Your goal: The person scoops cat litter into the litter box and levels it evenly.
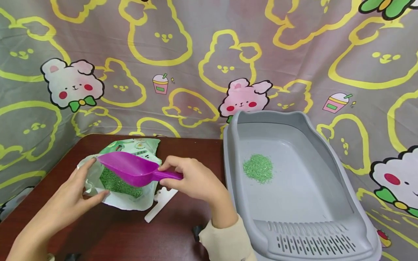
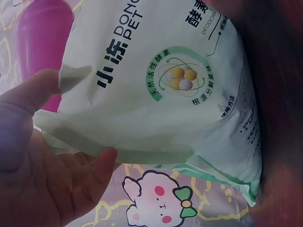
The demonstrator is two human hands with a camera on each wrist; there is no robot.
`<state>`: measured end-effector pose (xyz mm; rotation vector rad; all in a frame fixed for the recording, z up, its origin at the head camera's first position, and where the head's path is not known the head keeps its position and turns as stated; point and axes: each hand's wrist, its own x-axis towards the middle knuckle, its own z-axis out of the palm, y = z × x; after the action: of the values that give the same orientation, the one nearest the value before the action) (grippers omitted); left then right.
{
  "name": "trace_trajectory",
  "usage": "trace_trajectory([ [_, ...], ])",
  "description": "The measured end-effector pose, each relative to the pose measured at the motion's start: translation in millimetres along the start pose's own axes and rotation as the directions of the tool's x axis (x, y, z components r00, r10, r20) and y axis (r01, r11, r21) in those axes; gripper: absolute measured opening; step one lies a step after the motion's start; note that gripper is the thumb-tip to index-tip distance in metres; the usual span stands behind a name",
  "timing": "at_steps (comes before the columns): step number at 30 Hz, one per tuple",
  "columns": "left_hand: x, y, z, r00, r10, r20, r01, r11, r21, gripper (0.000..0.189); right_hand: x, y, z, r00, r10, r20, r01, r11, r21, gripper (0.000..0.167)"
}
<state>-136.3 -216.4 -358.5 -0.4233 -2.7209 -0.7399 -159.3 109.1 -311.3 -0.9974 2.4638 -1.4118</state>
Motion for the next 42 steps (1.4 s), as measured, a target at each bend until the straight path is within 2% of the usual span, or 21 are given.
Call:
trace_trajectory([
  [7, 0.3, 1.2, -0.5, 0.999, -0.029, 0.038, 0.029, 1.0, 0.001, 0.1, -13.4, 12.8, 10.3, 1.0, 0.004, -0.018, -0.004, 1.0, 0.015, 0.022],
  [9, 0.1, 1.4, -0.8, 0.999, -0.033, 0.043, 0.033, 0.999, 0.003, 0.101, -17.9, 14.5, 12.1, 1.0, 0.004, -0.021, -0.004, 1.0, -0.021, 0.022],
  [12, 0.4, 1.2, -1.6, 0.998, -0.037, 0.049, 0.037, 0.999, 0.009, 0.101, -22.6, 14.2, 14.8, 1.0, 0.009, -0.029, -0.013, 0.991, -0.136, 0.022],
  [17, -0.2, -0.4, -1.3, 0.998, -0.042, 0.054, 0.042, 0.999, 0.01, 0.101, -21.4, 8.7, 19.5, 0.999, 0.025, -0.036, -0.036, 0.941, -0.336, 0.022],
  [23, -3.5, -1.5, -0.7, 0.999, -0.033, 0.035, 0.033, 0.999, 0.026, 0.1, -11.4, 3.3, 26.7, 0.998, 0.062, -0.025, -0.066, 0.865, -0.497, 0.02],
  [25, -4.3, -1.6, -0.6, 0.999, -0.029, 0.029, 0.028, 0.999, 0.027, 0.1, -8.5, 4.4, 29.6, 0.997, 0.068, -0.021, -0.069, 0.854, -0.516, 0.019],
  [31, -4.4, -1.8, 0.1, 0.999, -0.027, 0.033, 0.026, 1.0, 0.017, 0.1, -2.5, 11.9, 37.1, 0.995, 0.097, -0.012, -0.089, 0.851, -0.517, 0.019],
  [35, -4.4, -1.9, 0.8, 0.999, -0.024, 0.033, 0.023, 1.0, 0.015, 0.1, 0.1, 15.4, 40.1, 0.996, 0.087, -0.009, -0.078, 0.842, -0.534, 0.018],
  [42, -4.2, -2.3, 2.0, 1.0, -0.011, 0.012, 0.011, 1.0, 0.015, 0.099, 1.2, 21.2, 45.9, 0.993, 0.113, -0.037, -0.115, 0.832, -0.543, 0.017],
])
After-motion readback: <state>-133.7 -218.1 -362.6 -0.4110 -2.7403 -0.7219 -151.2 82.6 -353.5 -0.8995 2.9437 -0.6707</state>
